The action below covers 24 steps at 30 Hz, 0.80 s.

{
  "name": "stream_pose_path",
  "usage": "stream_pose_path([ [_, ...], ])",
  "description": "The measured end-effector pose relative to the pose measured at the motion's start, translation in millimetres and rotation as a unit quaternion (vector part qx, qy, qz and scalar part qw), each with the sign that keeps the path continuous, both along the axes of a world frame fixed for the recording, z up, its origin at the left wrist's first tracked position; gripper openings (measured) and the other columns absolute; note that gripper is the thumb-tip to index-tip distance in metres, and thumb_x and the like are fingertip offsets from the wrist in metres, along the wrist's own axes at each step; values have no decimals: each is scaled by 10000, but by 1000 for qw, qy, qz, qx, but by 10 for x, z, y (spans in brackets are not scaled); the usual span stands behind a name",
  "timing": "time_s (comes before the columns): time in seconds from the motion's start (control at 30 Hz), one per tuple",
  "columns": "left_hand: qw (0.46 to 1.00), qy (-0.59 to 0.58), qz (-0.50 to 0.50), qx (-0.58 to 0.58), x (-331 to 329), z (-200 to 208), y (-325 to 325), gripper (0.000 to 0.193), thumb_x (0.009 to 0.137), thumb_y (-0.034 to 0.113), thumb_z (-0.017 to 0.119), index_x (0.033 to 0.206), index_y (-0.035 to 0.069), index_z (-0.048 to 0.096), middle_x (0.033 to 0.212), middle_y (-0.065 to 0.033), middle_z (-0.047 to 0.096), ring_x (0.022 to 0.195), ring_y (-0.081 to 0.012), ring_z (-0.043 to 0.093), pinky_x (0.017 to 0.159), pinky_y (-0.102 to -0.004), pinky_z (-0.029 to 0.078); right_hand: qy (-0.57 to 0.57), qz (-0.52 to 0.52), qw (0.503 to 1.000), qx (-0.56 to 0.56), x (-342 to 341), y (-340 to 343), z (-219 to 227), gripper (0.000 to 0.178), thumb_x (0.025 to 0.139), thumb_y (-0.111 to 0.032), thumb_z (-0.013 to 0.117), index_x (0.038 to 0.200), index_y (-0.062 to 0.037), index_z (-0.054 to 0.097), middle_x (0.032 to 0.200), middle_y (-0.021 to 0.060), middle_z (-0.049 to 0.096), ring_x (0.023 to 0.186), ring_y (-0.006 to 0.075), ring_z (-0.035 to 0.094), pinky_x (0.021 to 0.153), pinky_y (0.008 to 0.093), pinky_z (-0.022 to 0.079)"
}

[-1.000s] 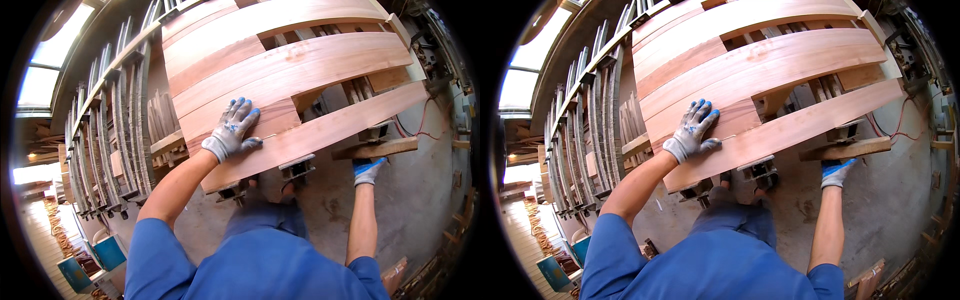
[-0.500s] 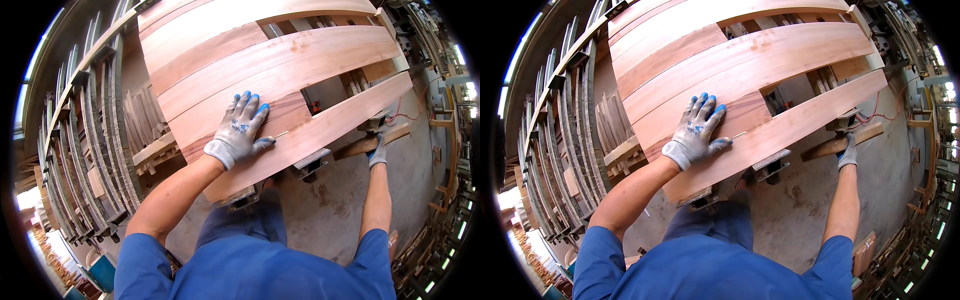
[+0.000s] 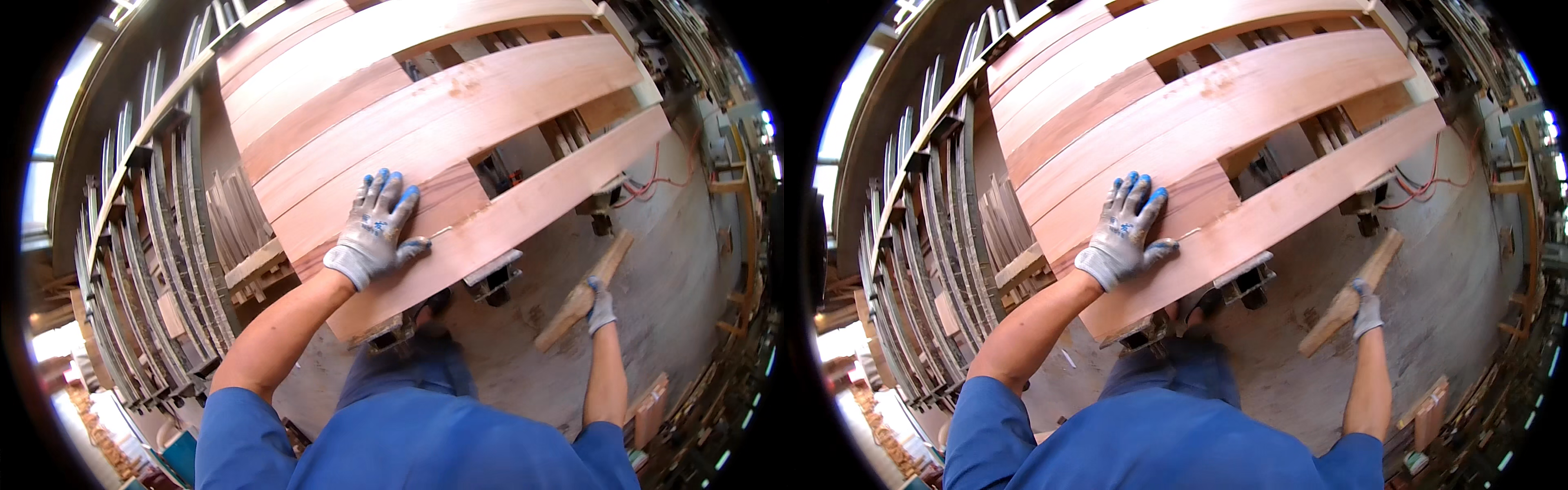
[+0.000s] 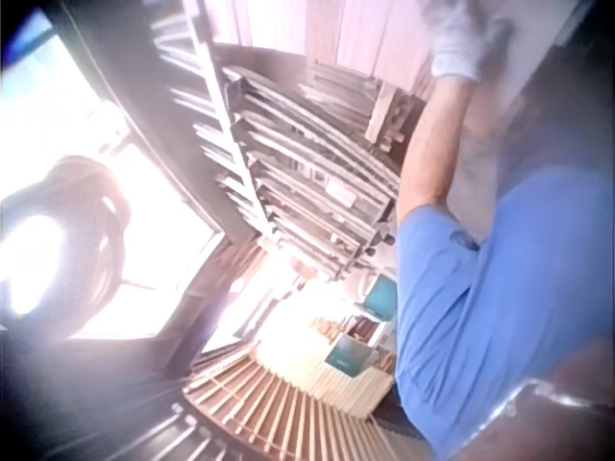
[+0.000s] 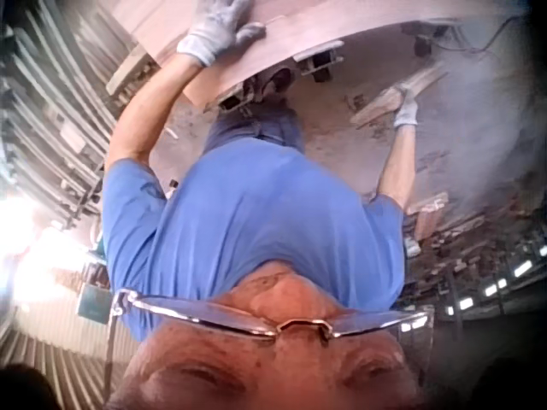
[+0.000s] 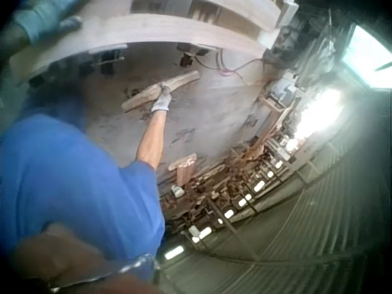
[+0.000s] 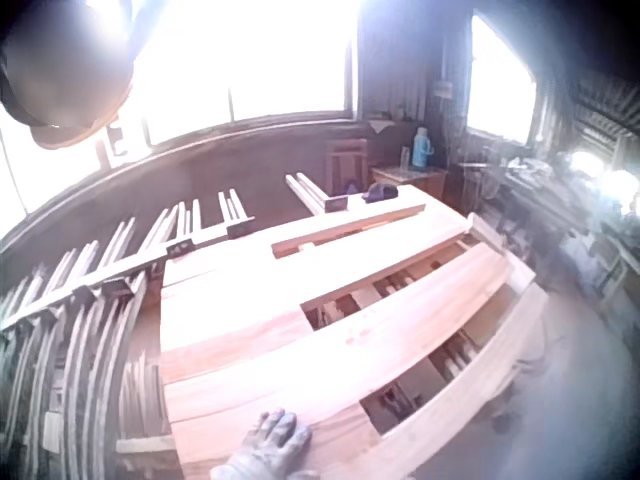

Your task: The person aligns and secures wooden planks on a jig using a hammer and a wooden block. They repeatedly tap the planks to fit them together, walk to retrieve a hammer, and continue adjusting the planks until they are flush.

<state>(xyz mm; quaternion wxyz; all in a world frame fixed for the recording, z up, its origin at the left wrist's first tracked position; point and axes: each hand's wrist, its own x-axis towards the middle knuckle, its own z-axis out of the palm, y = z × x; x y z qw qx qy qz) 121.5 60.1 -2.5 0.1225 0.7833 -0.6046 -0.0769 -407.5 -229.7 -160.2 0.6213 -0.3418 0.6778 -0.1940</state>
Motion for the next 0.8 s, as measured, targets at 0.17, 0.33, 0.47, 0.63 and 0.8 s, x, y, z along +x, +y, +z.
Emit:
stream_pose_path([
  [0.17,998,-51,-13,23,-40,-24,-11,876,903,535,675,1576,64,370,1611,-309,292,1515,-500,219,1255,-580,128,-69,8,997,-33,775,1289,402,531,794,-298,852,1177,20,666,1029,59,687,910,197,675,851,351,564],
  [0.33,997,-70,-25,30,-71,-21,-72,861,915,520,672,1579,66,366,1619,-295,291,1521,-484,217,1255,-573,128,-150,-7,981,-120,1412,1775,562,538,750,-166,894,1200,-16,640,1082,39,679,944,149,663,833,317,561],
  [0.47,996,-80,-32,23,-52,-85,-62,862,918,525,666,1581,66,362,1621,-291,294,1521,-477,224,1256,-569,128,-119,-17,980,-158,1660,1985,571,549,757,-119,895,1220,-14,619,1101,41,674,948,144,655,833,323,561],
  [0.63,997,-63,-35,7,0,-110,1,869,924,539,652,1586,63,352,1623,-303,285,1525,-482,214,1256,-576,118,-99,-76,976,-178,1843,2273,573,536,764,-132,907,1196,2,619,1088,55,665,945,146,646,832,321,556],
  [0.8,999,-26,-33,-7,2,-102,15,864,947,584,602,1578,45,360,1631,-321,255,1534,-498,179,1260,-582,76,-44,-101,974,-196,1900,2699,672,612,751,-104,921,1251,10,587,1122,56,644,968,171,638,866,340,556],
])
